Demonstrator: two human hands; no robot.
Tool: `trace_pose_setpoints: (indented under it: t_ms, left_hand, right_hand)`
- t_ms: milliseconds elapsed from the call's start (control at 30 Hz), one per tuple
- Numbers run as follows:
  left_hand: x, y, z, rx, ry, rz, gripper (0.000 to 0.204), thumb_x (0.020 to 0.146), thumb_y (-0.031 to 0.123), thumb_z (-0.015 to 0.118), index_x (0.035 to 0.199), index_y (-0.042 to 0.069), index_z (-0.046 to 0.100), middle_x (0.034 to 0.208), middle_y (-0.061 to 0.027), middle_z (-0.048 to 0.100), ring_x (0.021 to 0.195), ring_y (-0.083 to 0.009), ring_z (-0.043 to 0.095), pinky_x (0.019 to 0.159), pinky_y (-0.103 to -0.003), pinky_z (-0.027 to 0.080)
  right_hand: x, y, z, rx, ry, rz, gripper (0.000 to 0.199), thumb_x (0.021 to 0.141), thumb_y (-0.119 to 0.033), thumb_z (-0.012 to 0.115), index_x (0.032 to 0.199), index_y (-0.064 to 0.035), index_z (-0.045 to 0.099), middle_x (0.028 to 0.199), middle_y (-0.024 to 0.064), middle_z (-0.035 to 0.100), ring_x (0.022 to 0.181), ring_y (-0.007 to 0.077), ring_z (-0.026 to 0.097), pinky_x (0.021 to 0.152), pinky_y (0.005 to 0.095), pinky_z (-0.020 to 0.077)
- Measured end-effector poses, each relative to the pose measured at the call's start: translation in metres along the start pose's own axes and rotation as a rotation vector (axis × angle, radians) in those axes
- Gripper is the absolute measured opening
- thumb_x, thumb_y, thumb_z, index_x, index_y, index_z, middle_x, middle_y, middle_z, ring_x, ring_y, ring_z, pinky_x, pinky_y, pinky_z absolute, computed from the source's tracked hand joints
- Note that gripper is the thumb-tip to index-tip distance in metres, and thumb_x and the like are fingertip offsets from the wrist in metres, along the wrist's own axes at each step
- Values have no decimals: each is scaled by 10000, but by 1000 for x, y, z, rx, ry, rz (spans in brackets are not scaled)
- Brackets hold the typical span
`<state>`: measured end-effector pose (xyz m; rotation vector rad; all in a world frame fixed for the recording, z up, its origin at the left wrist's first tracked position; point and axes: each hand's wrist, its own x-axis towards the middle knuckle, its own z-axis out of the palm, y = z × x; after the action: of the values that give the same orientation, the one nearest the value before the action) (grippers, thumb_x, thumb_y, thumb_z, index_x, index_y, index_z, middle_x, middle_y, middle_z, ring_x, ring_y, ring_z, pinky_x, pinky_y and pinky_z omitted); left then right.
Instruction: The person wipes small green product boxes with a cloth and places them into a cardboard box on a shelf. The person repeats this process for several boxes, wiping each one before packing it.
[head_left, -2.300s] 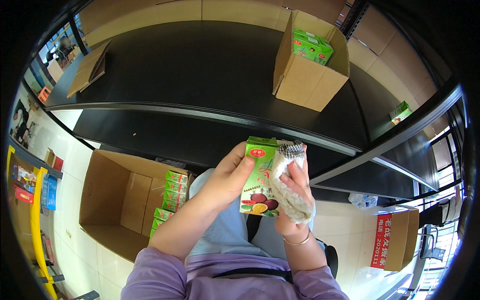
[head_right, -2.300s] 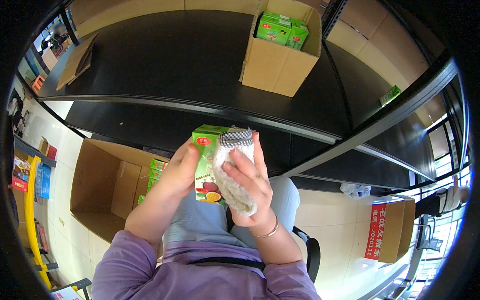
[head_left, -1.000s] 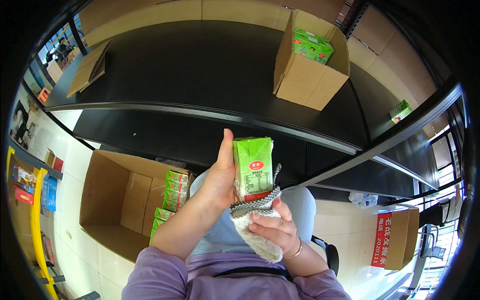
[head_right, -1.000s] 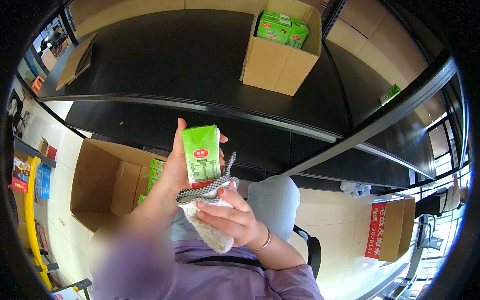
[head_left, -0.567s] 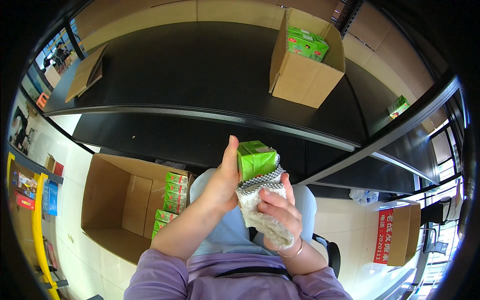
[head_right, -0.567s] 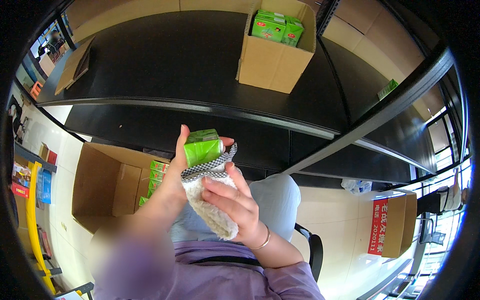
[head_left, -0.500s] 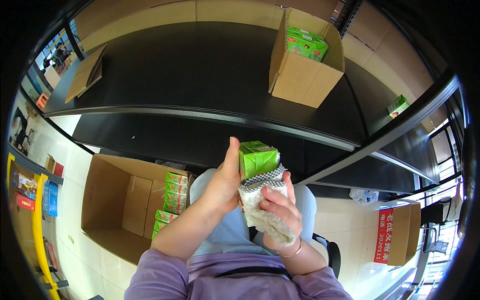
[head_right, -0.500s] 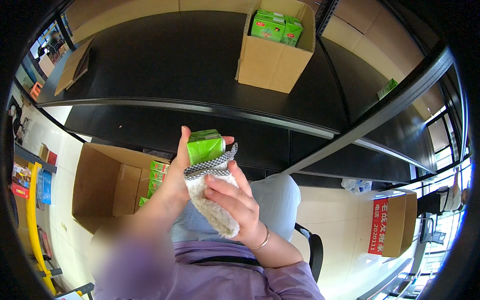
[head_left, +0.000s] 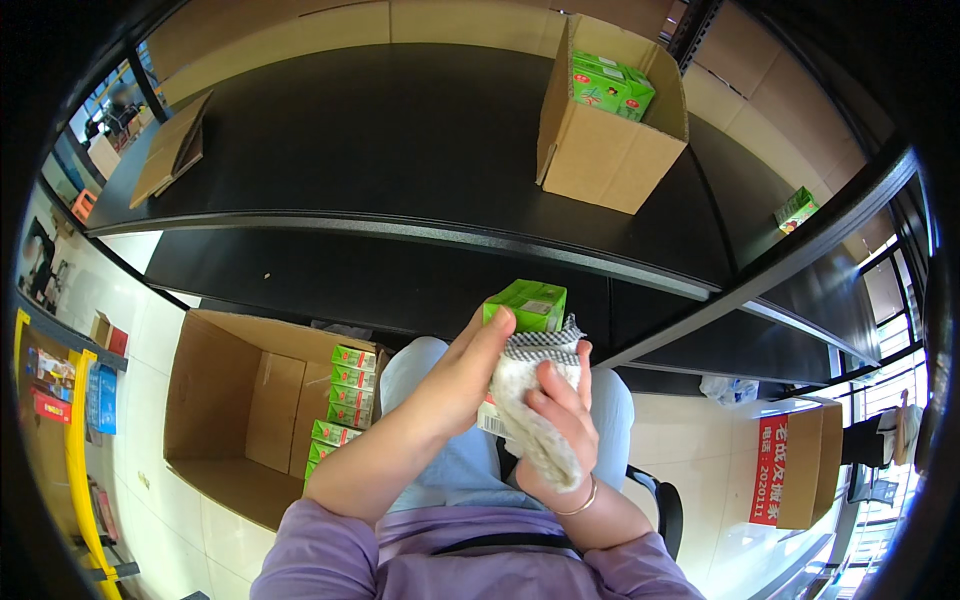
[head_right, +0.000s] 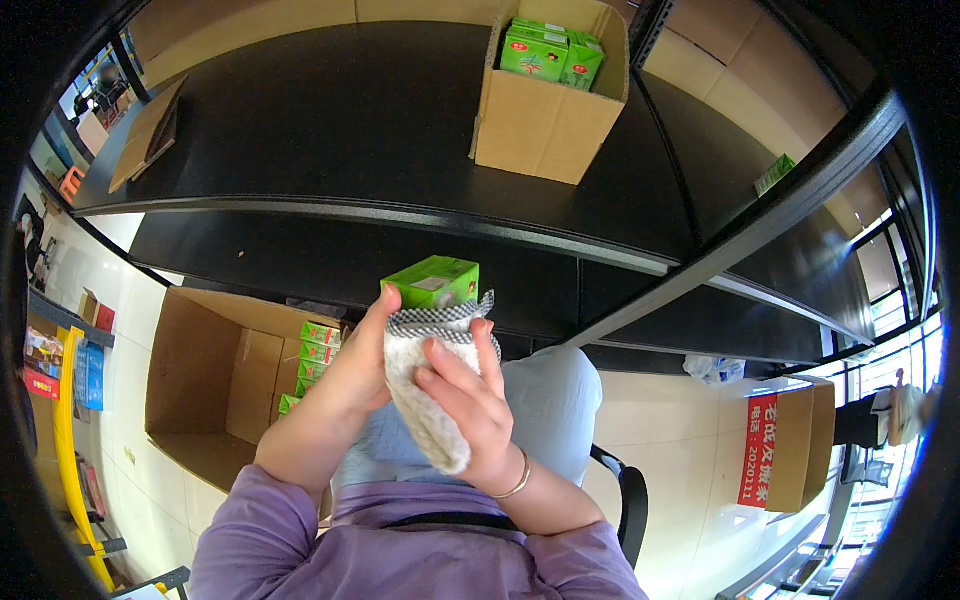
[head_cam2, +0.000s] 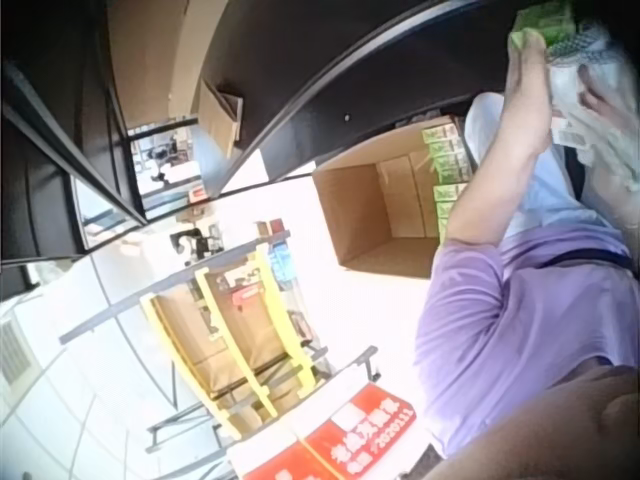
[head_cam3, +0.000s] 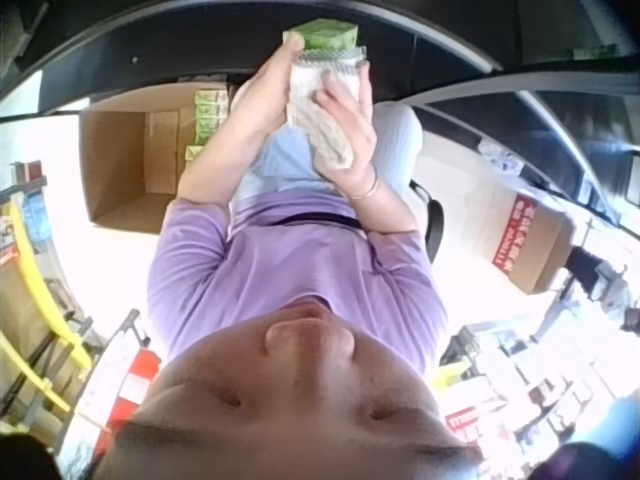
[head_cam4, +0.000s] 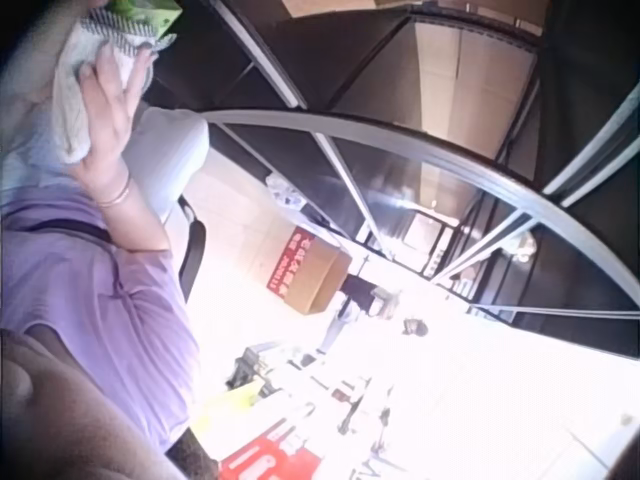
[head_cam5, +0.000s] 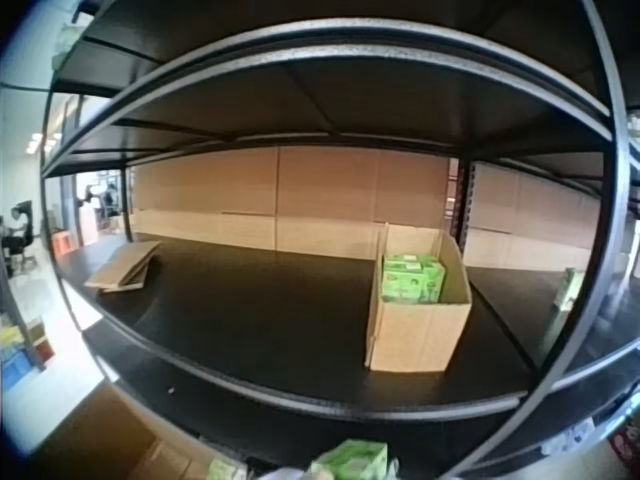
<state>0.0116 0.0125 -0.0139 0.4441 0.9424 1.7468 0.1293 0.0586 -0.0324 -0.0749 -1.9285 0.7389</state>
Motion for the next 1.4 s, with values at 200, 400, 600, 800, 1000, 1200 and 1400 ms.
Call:
trace_pose_setpoints:
  t_ms: [200, 400, 600, 800, 1000, 1200, 1400]
  left_hand:
    - [-2, 5, 5, -67, -85, -15, 593, 913, 519, 282, 1232, 46, 443, 1184, -109, 534, 1084, -212, 518, 934, -345, 405]
    - [-2, 9, 4, -155, -28, -75, 643, 899, 555, 275, 1207, 23, 466, 1179, -123, 534, 1084, -221, 519, 937, -343, 404]
    - [0, 21, -1, -416, -97, -125, 711, 821, 642, 384, 1106, 10, 541, 1035, -132, 601, 913, -226, 596, 818, -334, 478]
    - [1, 30, -13, -550, -80, -153, 785, 806, 665, 350, 1164, -18, 496, 1039, -194, 590, 914, -329, 598, 806, -434, 491]
    - [0, 34, -11, -646, -100, -167, 823, 792, 686, 337, 1192, -20, 472, 1029, -235, 579, 879, -348, 602, 771, -453, 495]
    - [1, 27, -7, -676, -74, -223, 821, 780, 707, 325, 1173, 6, 493, 982, -251, 585, 869, -373, 596, 763, -469, 490]
    - [0, 16, -1, -705, -189, -177, 878, 753, 753, 294, 1181, 9, 478, 1056, -257, 550, 975, -387, 550, 831, -503, 448]
  right_hand:
    - [12, 8, -3, -15, 122, 52, 297, 732, -13, 614, 1019, 41, 565, 1223, 224, 487, 1219, 475, 323, 1015, 519, 251]
    - [22, 6, -8, -29, -159, 89, 383, 759, -96, 552, 1124, 22, 558, 1272, 236, 440, 1243, 482, 280, 1043, 511, 158]
    - [17, 3, -14, -21, -290, -52, 365, 729, -151, 620, 1069, -17, 614, 1223, 142, 521, 1274, 371, 307, 1065, 467, 139]
    - [9, -1, -23, 106, -348, -104, 273, 783, -232, 582, 969, -52, 669, 1117, 61, 604, 1265, 271, 354, 1087, 403, 144]
    - [4, 1, -25, 170, -337, -148, 248, 788, -231, 580, 937, -60, 680, 1075, 45, 625, 1245, 252, 382, 1084, 409, 175]
    - [-13, 3, -15, 44, -153, -190, 214, 734, -106, 639, 942, -62, 666, 1108, 48, 601, 1233, 276, 385, 1080, 414, 207]
    - [-23, 5, 3, 212, 122, -30, 197, 790, -94, 632, 954, 0, 578, 1082, 162, 585, 1223, 362, 380, 1032, 438, 290]
